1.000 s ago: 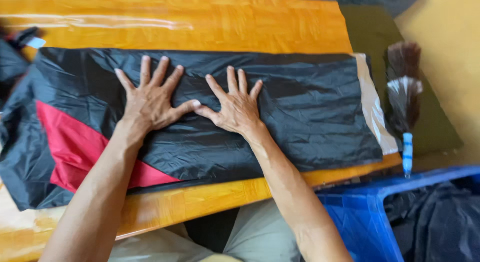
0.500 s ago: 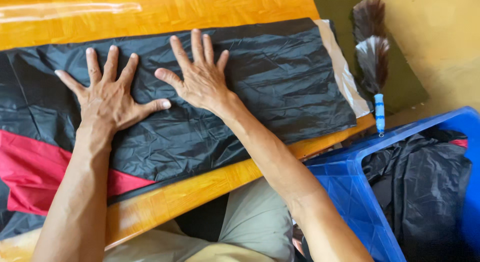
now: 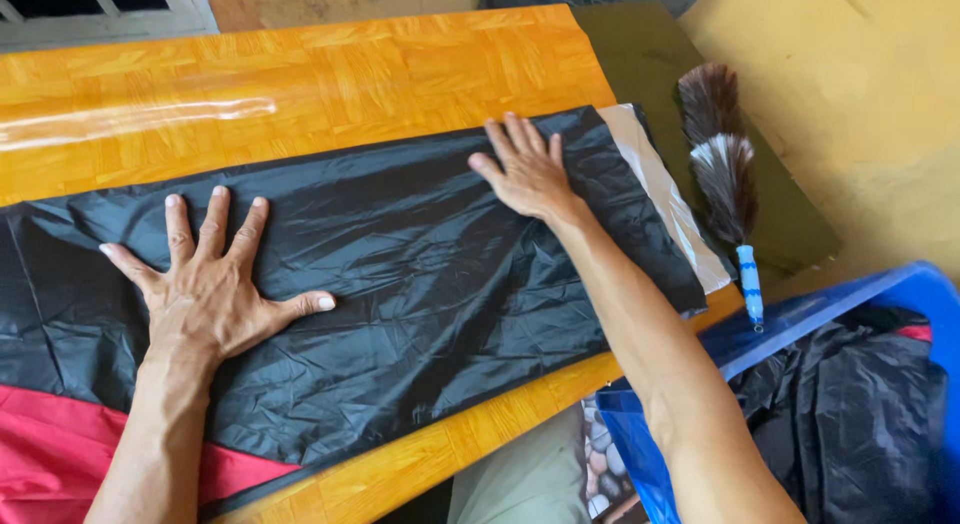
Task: The person folds a black and red garment on a wooden table, uses a duster to clean a black fabric item, and places the items into storage containers.
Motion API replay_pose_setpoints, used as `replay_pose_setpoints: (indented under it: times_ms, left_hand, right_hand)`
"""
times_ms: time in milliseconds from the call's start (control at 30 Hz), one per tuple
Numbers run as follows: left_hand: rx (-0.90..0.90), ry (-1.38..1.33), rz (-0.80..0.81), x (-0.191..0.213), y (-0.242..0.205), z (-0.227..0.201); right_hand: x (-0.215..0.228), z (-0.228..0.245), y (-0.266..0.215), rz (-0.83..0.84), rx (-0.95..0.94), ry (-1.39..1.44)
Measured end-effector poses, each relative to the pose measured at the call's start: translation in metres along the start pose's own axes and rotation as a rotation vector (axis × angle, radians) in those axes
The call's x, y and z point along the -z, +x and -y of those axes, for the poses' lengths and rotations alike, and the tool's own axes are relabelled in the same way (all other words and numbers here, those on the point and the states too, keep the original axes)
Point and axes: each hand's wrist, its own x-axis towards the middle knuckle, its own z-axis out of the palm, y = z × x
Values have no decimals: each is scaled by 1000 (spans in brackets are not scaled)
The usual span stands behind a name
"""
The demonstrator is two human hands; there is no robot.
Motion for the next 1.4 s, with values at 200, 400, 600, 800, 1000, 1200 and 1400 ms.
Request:
replay_pose_setpoints:
  times_ms: [200,400,600,800,1000,1200,1400]
  left_hand:
    - [22,44,8,2,2,-4]
    - [12,54,-8,-1,2,-3]
    - [50,7,93,9,0,-6]
    - [51,17,70,9,-2,-6]
    - [110,21,183,32,0,-25]
    - [-28,-57,52,-11,11,7]
    - [-61,-190,-26,-4,-1,-7]
  right_hand:
    - [27,-72,7,-86,-257,-33]
    - [24,-80,9,-117,-254,6]
    - [38,-112,7,-13,-303,62]
    - [50,-108,6,-132,-359,113]
    - [16,6,-115,-152,48,-23]
    - [-53,-54,-158,-252,104,-204]
    - [-44,-114,-171,-224,-286,-23]
